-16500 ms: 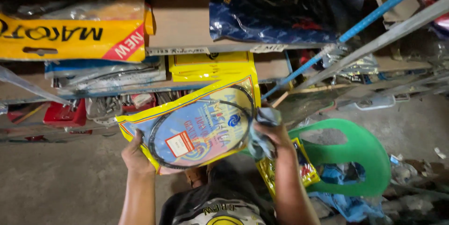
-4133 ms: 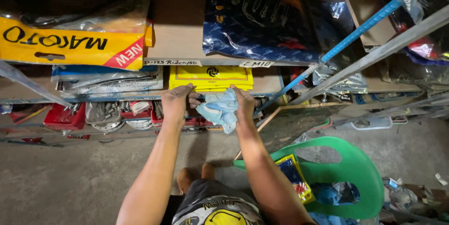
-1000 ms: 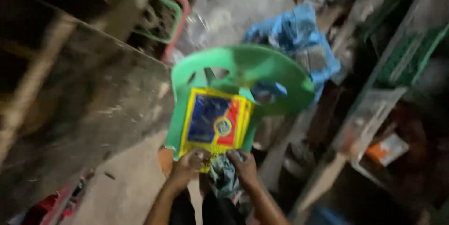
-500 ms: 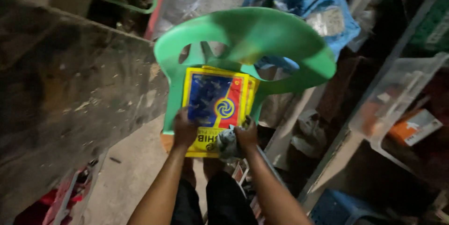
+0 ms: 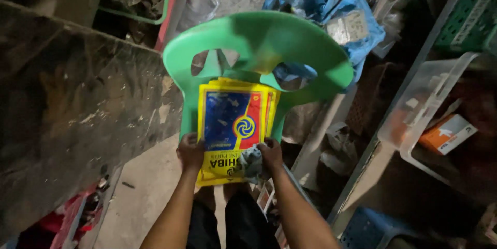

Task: The person wipes the surface of yellow and blue packaged items with a light blue cloth. They pick up the packages from a green plastic chair and a metal shelf, wipe them, and place them back on the shelf.

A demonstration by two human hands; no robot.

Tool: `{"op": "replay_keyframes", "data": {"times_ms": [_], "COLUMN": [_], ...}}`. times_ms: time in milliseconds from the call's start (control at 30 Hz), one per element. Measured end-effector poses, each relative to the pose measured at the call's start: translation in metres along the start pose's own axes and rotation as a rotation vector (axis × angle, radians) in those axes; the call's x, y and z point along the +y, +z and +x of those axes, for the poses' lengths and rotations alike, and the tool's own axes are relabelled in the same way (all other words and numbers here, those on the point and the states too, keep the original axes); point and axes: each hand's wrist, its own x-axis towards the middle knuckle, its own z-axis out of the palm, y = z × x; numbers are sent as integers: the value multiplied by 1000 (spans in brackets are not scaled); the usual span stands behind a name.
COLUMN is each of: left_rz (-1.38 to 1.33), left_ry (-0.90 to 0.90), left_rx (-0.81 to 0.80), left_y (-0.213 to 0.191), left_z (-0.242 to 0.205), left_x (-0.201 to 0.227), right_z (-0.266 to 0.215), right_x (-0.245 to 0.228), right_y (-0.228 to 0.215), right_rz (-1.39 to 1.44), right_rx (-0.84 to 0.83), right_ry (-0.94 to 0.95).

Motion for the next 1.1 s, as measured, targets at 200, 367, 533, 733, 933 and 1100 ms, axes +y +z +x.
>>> {"op": "replay_keyframes", "data": {"times_ms": [200, 367, 533, 733, 933, 1100], "left_rz": [105, -143, -256, -641, -690, -989], "left_ry": [-10, -10, 39, 51, -207, 20], "left_rx": [-147, -178, -339, -606, -442, -184], "left_y": [-17, -54, -106, -186, -316, -380], "left_z": [-18, -47, -81, -129, -230, -279], "left_x": [24, 51, 83, 81, 112, 36], "right_z": [-14, 28, -26, -148, -265, -333], "right_x": [18, 96, 1, -179, -301, -341], "right_y": [-1, -2, -45, -102, -98, -60], "right_rz": [-188, 604, 479, 214, 77, -179], "right_rx": [-128, -154, -342, -601, -1009, -1180], "right_ry": [64, 262, 52, 165, 55, -1543]}}
